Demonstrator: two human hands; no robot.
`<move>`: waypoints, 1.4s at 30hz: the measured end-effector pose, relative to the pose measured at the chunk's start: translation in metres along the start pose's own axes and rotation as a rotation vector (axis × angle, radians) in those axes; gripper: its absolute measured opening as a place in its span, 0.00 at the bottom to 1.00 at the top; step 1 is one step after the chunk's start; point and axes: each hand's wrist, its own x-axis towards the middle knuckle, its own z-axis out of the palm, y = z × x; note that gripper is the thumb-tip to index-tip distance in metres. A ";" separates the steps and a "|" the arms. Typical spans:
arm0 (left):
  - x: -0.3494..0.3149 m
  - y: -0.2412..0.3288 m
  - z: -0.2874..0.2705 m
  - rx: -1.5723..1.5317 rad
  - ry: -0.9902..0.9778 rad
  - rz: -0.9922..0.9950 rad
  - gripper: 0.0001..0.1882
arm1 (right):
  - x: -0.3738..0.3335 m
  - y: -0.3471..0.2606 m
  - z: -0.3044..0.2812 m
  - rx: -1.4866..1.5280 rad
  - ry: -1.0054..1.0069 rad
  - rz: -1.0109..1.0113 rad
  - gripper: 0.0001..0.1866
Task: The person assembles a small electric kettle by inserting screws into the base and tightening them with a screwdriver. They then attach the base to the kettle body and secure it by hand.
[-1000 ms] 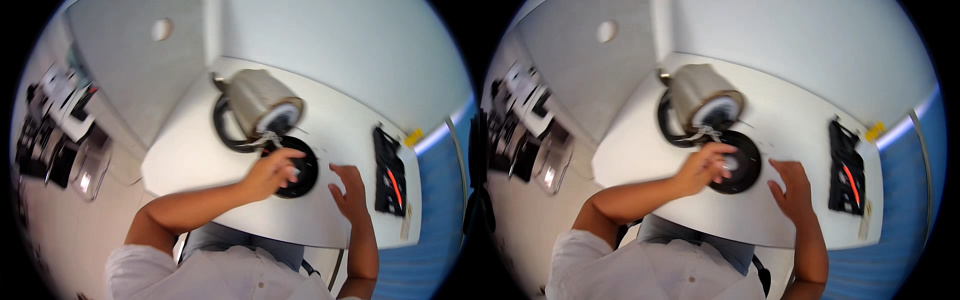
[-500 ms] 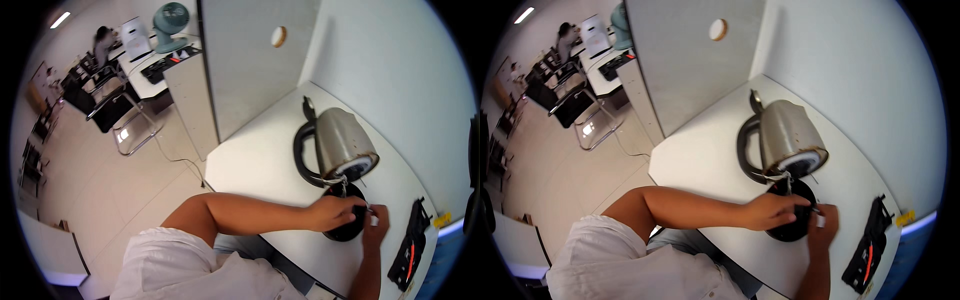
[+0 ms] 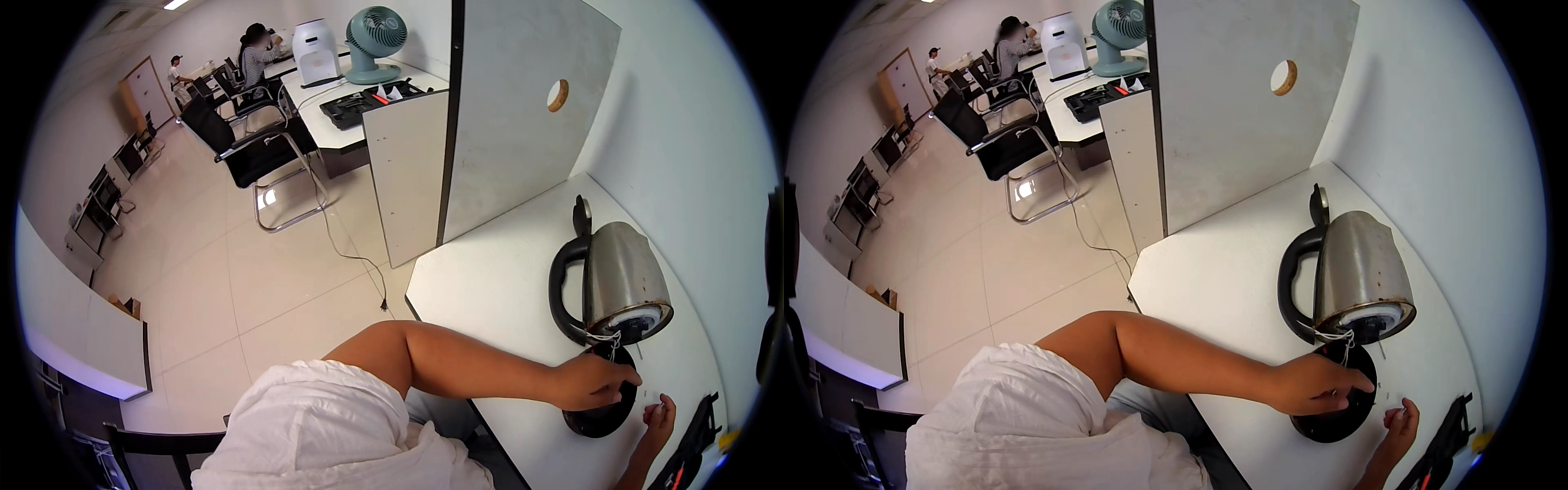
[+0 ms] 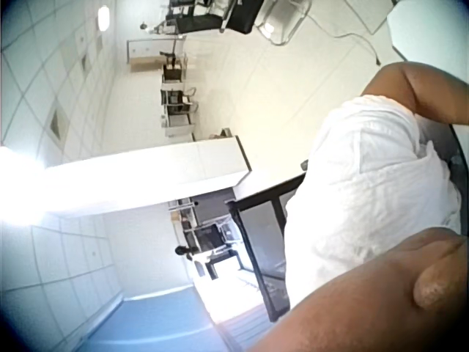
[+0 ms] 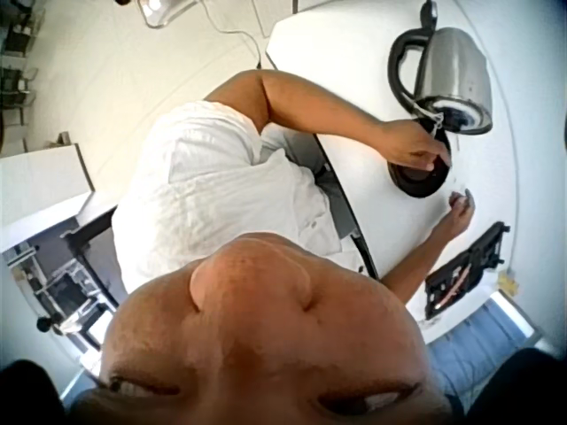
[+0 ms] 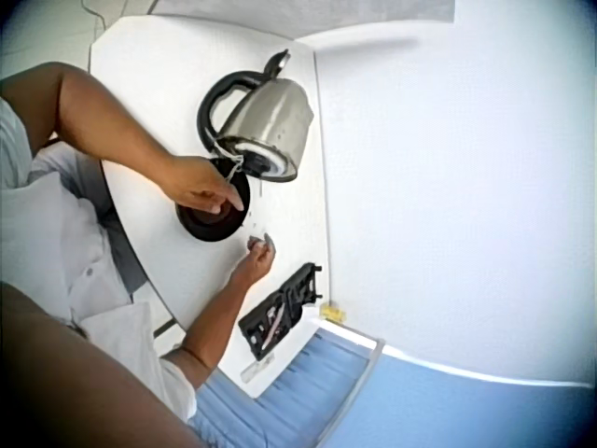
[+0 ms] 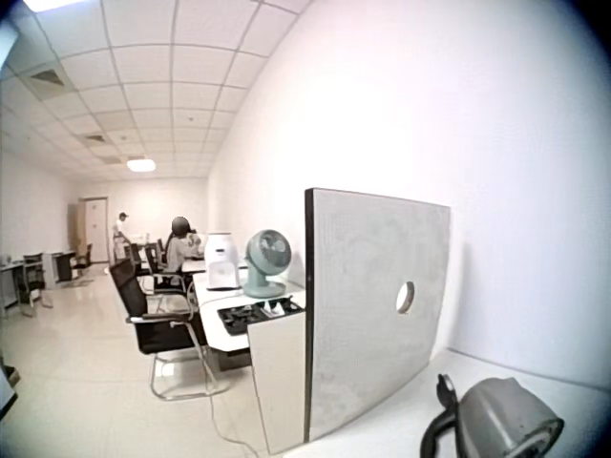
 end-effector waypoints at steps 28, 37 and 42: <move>-0.001 0.000 -0.002 0.069 0.062 0.132 0.16 | -0.039 -0.054 0.039 0.477 0.064 0.057 0.11; 0.000 0.003 -0.002 0.079 0.043 0.131 0.15 | -0.042 -0.047 0.039 0.280 0.040 -0.041 0.09; -0.002 0.000 -0.004 0.091 0.017 0.108 0.14 | -0.046 -0.052 0.043 0.188 -0.001 -0.092 0.07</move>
